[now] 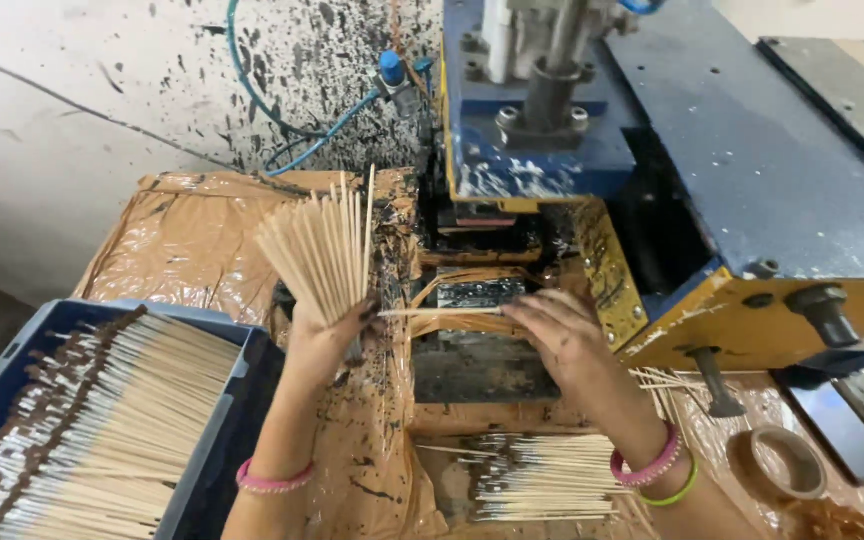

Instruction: Feeding raw wooden sticks into an industrial machine to coat them with incense paste.

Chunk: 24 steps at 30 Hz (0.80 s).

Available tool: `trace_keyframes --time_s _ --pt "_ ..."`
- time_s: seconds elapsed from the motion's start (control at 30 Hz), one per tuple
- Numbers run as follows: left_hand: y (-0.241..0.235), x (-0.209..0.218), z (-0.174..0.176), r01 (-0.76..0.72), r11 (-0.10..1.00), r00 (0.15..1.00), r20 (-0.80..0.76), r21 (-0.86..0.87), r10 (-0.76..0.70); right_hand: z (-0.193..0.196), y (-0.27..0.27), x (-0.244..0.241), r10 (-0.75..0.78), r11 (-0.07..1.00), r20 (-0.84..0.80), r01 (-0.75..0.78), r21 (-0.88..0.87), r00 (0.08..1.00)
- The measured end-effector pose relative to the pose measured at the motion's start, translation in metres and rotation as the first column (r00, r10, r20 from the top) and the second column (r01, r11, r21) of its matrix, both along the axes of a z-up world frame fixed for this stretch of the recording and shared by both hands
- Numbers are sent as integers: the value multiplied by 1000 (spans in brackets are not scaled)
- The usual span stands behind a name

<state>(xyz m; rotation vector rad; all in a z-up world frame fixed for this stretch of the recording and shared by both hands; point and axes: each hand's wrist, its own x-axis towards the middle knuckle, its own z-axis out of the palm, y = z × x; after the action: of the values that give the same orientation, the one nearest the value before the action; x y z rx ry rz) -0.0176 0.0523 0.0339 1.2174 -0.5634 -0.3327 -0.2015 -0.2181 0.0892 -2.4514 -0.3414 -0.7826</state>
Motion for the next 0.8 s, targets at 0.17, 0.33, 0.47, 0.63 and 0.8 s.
trace_keyframes --time_s 0.17,0.33,0.47,0.63,0.8 --pt "-51 5 -6 -54 998 977 -211 -44 44 -11 -7 9 -283 915 65 289 -280 957" --pt "-55 16 -25 25 997 946 -322 -72 -47 -65 -24 -5 -532 846 -412 443 -296 740" --pt "-54 18 -24 51 997 938 -341 -62 -70 -48 -23 1 -419 905 -210 387 -178 883" --pt "-38 -8 -9 -3 996 957 -290 -85 -22 -52 -31 19 -233 972 56 234 -27 971" --pt "13 -31 -57 -170 985 981 -92 32 172 -27 -18 -72 -461 771 195 499 -396 866"
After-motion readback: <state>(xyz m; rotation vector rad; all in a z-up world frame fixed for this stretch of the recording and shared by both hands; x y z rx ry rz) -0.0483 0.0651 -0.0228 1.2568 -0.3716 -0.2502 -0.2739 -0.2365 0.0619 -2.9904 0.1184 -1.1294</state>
